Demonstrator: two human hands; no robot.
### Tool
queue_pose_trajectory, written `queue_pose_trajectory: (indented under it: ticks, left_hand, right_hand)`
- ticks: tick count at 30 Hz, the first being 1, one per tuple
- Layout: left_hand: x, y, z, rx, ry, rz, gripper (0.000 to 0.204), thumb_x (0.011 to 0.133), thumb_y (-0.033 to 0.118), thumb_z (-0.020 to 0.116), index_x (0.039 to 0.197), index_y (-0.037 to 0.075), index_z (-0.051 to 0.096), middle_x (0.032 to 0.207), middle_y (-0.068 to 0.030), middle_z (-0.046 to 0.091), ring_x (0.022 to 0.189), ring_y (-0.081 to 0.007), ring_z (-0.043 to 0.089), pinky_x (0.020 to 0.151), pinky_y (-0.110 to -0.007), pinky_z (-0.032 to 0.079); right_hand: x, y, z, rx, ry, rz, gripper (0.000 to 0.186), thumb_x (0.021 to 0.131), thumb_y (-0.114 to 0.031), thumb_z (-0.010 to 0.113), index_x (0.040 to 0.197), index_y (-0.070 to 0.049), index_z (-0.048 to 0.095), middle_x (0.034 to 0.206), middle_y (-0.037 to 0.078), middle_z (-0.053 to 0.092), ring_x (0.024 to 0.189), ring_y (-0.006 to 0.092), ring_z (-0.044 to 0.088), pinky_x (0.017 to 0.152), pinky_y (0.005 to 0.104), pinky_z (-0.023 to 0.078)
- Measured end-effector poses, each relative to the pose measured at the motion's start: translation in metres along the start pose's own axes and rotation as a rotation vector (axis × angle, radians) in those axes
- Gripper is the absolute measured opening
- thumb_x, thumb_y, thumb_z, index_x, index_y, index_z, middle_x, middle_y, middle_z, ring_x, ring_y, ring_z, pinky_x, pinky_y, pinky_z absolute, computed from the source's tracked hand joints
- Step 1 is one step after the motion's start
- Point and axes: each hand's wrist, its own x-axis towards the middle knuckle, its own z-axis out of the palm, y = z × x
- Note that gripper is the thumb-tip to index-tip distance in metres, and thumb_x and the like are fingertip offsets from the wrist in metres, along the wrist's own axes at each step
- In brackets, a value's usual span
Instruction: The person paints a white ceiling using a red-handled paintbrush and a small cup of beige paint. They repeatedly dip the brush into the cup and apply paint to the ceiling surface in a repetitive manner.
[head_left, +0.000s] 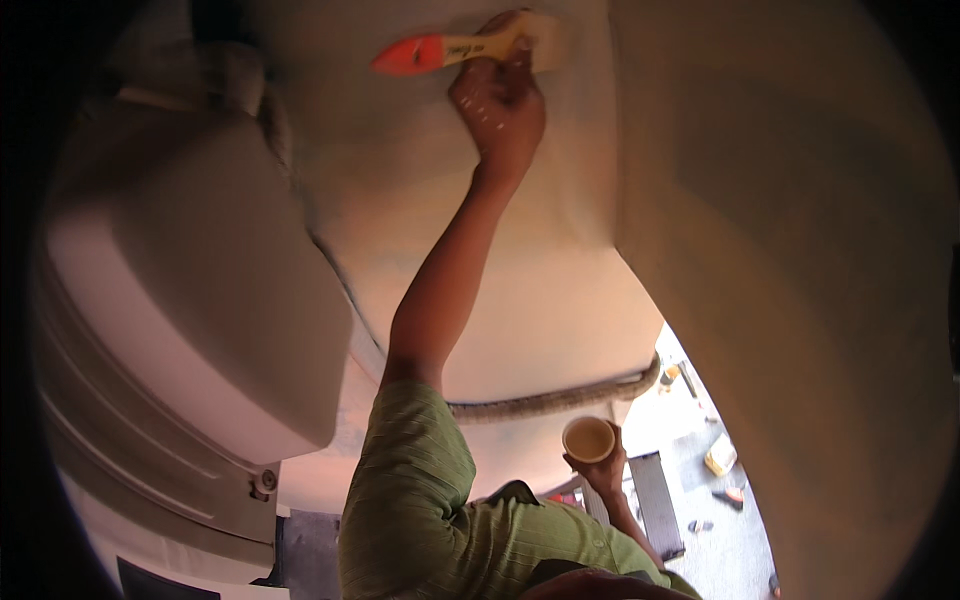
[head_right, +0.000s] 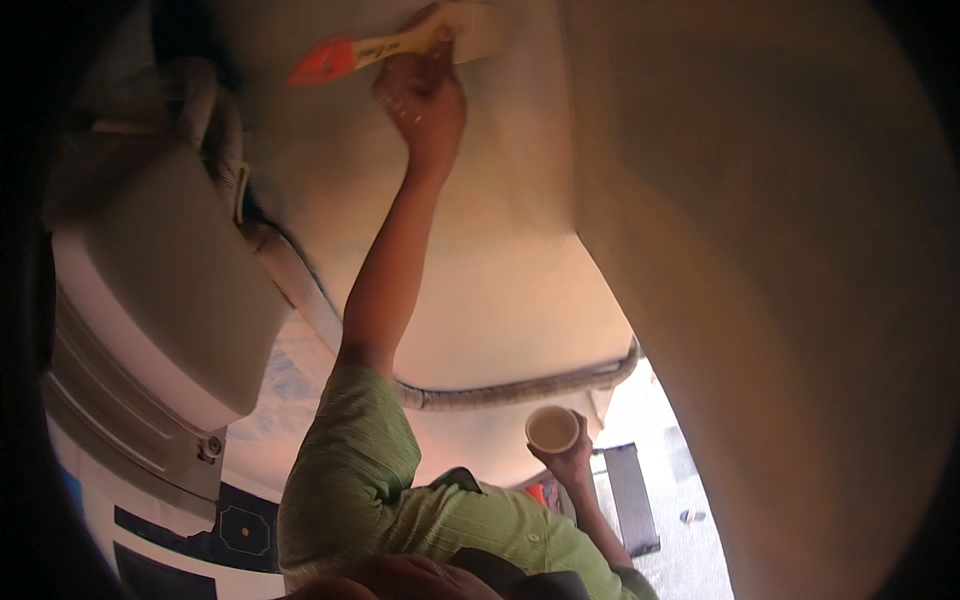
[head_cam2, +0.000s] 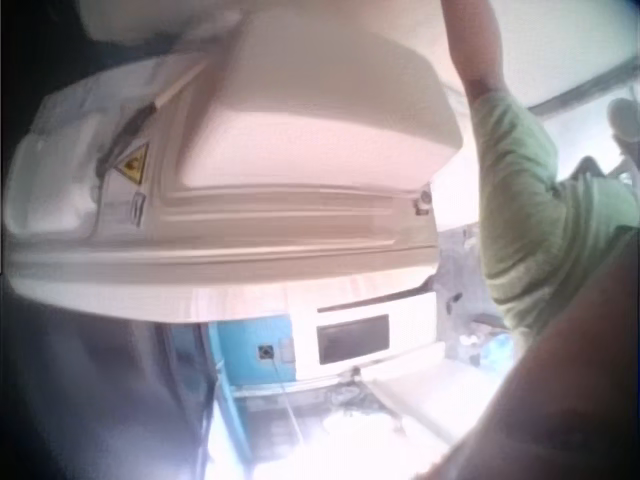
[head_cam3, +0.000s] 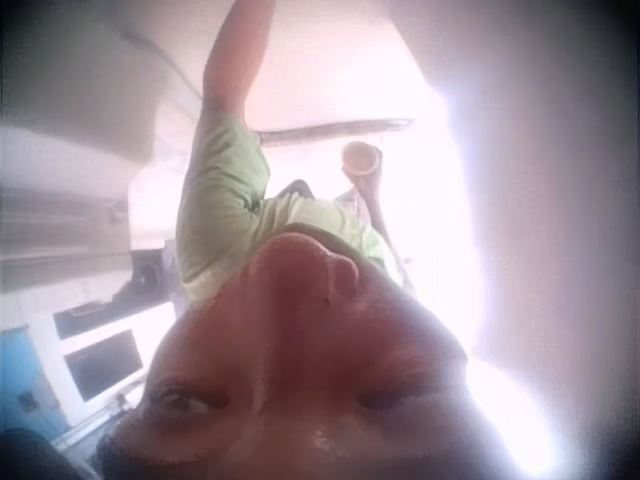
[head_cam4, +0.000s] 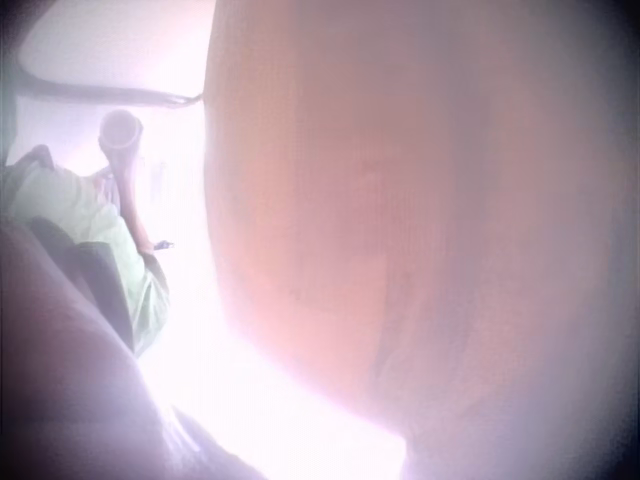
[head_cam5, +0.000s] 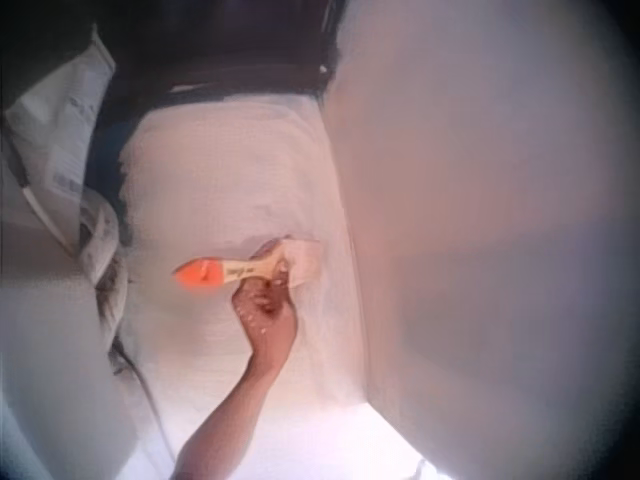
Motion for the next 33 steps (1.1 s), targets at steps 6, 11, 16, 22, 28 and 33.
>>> queue_pose_trajectory:
  ticks: [6,11,16,22,28,33]
  left_hand:
    - [-0.083,0.030,-0.112,-0.481,-0.120,-0.419,0.022,0.094,-0.007,0.068,0.076,0.003,0.059,0.100,-0.0124,0.073,0.098,-0.0174,0.070,0.091,-0.034,0.056]
    - [-0.166,0.072,-0.196,-0.537,-0.720,-0.831,0.019,0.095,-0.004,0.069,0.114,-0.006,0.069,0.107,-0.0081,0.073,0.095,-0.0108,0.066,0.086,-0.026,0.052]
    - [-0.215,0.111,-0.190,-0.639,-1.120,-0.994,0.025,0.094,0.001,0.069,0.117,-0.008,0.068,0.104,-0.0146,0.073,0.093,-0.0143,0.068,0.083,-0.030,0.055]
    - [-0.245,0.089,-0.183,-0.288,-1.431,-1.010,0.026,0.097,0.008,0.070,0.116,-0.010,0.068,0.102,-0.0161,0.076,0.097,-0.0165,0.071,0.089,-0.033,0.057]
    - [-0.262,0.086,-0.180,-0.279,-1.496,-0.843,0.023,0.095,0.012,0.072,0.111,-0.006,0.072,0.093,-0.0166,0.076,0.084,-0.0158,0.071,0.076,-0.033,0.056]
    - [-0.280,0.083,-0.182,-0.334,-1.442,-0.814,0.022,0.091,0.014,0.075,0.101,-0.006,0.072,0.075,-0.0186,0.070,0.061,-0.0180,0.063,0.062,-0.034,0.050]
  right_hand:
    - [0.013,-0.017,0.003,0.065,-0.077,-0.062,0.088,0.062,-0.022,0.099,0.132,-0.003,0.049,0.114,0.018,0.072,0.108,0.0314,0.072,0.091,0.0420,0.059]
    - [0.019,-0.045,0.011,0.072,-0.052,-0.128,0.086,0.063,-0.021,0.098,0.133,-0.004,0.051,0.118,0.018,0.071,0.110,0.0318,0.072,0.092,0.0421,0.059]
    - [0.027,-0.056,0.012,0.037,-0.054,-0.129,0.086,0.062,-0.022,0.098,0.132,-0.005,0.051,0.117,0.017,0.071,0.110,0.0319,0.072,0.091,0.0414,0.059]
    - [0.024,-0.055,0.015,0.055,-0.070,-0.081,0.085,0.063,-0.023,0.097,0.131,-0.005,0.051,0.118,0.017,0.071,0.111,0.0313,0.072,0.092,0.0408,0.059]
    - [0.019,-0.053,0.018,0.082,-0.096,-0.036,0.084,0.064,-0.023,0.097,0.132,-0.005,0.050,0.118,0.018,0.071,0.111,0.0314,0.072,0.092,0.0410,0.059]
    - [0.017,-0.059,0.017,0.084,-0.089,-0.001,0.084,0.064,-0.023,0.097,0.132,-0.005,0.050,0.118,0.018,0.071,0.110,0.0318,0.072,0.092,0.0407,0.060]
